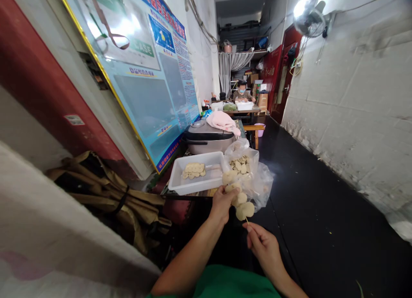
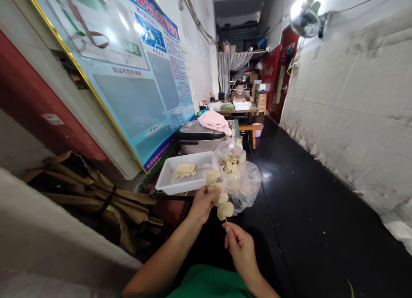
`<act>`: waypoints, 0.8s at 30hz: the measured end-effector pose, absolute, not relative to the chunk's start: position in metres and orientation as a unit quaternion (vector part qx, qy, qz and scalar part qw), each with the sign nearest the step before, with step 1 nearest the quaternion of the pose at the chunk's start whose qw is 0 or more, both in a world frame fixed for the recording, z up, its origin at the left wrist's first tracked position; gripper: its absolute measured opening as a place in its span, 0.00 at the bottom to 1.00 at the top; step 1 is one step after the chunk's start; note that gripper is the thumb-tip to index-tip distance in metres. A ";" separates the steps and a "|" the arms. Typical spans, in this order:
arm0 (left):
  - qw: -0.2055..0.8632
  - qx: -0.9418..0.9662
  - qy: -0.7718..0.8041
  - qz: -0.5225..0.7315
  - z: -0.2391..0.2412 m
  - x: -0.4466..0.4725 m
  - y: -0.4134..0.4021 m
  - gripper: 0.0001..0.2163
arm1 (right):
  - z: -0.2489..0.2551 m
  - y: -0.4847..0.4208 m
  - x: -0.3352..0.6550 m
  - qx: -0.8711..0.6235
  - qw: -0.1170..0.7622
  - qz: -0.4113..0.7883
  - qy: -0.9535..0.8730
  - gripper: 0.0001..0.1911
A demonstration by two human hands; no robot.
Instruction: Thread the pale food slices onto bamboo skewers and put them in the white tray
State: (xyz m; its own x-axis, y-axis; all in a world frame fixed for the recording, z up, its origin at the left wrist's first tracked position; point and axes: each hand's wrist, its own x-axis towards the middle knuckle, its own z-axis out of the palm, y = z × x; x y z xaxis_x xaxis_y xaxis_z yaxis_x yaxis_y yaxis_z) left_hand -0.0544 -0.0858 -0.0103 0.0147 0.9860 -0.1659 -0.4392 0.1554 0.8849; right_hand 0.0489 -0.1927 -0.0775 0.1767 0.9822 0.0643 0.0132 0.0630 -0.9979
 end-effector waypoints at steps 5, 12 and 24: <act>0.693 0.320 0.367 0.531 -0.008 -0.057 -0.084 0.17 | -0.077 -0.193 0.051 -0.525 0.558 0.436 -0.472 0.21; 0.784 0.196 0.358 0.468 0.001 -0.073 -0.078 0.18 | -0.068 -0.192 0.056 -0.515 0.560 0.498 -0.416 0.24; 0.743 0.262 0.299 0.539 0.011 -0.086 -0.064 0.17 | -0.066 -0.198 0.054 -0.459 0.523 0.605 -0.387 0.19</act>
State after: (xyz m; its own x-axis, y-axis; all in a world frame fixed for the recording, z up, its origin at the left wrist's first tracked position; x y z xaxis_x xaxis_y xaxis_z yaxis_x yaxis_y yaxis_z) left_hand -0.0860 -0.0640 0.0114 0.2405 0.9569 -0.1628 -0.6434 0.2827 0.7114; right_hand 0.0541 -0.1981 -0.0656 -0.0312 0.9881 -0.1506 -0.2776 -0.1533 -0.9484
